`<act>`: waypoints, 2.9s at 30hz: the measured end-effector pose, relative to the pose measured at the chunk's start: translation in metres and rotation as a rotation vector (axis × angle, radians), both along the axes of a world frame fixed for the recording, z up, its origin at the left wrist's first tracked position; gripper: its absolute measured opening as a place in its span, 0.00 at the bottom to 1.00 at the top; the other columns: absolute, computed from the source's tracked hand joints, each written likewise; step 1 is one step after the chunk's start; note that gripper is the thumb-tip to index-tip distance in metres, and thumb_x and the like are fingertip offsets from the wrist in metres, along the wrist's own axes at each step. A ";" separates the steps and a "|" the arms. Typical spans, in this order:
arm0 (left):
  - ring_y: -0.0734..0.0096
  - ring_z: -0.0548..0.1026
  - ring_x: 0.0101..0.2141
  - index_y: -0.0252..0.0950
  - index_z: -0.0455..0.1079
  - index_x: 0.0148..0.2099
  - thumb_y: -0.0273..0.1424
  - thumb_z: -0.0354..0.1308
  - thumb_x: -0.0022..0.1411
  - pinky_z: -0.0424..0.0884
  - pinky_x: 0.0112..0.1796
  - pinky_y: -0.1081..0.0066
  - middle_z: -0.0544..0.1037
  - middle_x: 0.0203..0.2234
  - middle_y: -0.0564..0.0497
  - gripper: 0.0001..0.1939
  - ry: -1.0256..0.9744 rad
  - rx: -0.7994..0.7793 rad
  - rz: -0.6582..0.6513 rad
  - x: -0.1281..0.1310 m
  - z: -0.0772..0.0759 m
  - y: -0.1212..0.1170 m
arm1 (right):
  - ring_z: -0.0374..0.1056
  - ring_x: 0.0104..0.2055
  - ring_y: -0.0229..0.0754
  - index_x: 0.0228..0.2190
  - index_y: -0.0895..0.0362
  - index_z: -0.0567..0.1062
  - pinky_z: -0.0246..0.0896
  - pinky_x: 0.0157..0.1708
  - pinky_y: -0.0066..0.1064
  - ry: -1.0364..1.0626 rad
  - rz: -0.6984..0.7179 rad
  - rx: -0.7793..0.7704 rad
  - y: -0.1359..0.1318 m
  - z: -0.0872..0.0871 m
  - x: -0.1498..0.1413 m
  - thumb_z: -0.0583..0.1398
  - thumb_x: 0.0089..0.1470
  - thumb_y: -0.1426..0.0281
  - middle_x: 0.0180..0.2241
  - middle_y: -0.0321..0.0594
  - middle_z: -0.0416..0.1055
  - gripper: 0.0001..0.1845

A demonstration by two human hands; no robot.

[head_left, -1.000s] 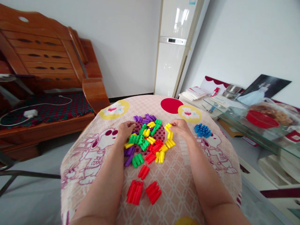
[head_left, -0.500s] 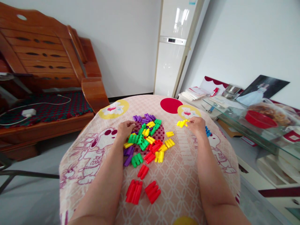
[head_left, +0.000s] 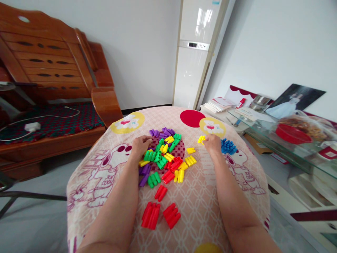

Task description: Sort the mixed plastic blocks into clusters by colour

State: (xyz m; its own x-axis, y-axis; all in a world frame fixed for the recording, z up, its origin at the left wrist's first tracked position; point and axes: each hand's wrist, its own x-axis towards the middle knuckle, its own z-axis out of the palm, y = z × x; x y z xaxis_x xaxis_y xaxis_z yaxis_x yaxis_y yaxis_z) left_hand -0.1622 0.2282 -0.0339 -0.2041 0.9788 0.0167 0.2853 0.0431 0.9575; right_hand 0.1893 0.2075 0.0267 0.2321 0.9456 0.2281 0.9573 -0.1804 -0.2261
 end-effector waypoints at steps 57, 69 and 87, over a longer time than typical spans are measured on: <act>0.65 0.80 0.29 0.35 0.79 0.40 0.30 0.61 0.52 0.77 0.35 0.68 0.83 0.27 0.49 0.12 -0.048 -0.015 -0.034 0.000 0.002 -0.001 | 0.74 0.37 0.43 0.34 0.62 0.81 0.61 0.35 0.27 0.046 0.300 -0.087 -0.016 0.020 -0.011 0.60 0.47 0.79 0.34 0.48 0.81 0.12; 0.68 0.79 0.26 0.34 0.79 0.39 0.26 0.59 0.53 0.75 0.32 0.71 0.82 0.26 0.51 0.11 -0.059 -0.007 -0.028 0.001 0.006 -0.003 | 0.77 0.38 0.42 0.34 0.60 0.83 0.65 0.37 0.25 0.042 0.254 -0.026 -0.009 0.016 0.008 0.60 0.48 0.79 0.35 0.45 0.82 0.12; 0.65 0.81 0.29 0.36 0.80 0.41 0.31 0.62 0.54 0.77 0.37 0.67 0.84 0.29 0.48 0.12 0.028 0.009 -0.019 0.001 0.004 -0.003 | 0.73 0.44 0.43 0.62 0.58 0.67 0.63 0.47 0.31 0.258 0.876 -0.066 -0.052 0.008 -0.117 0.55 0.63 0.69 0.46 0.46 0.78 0.27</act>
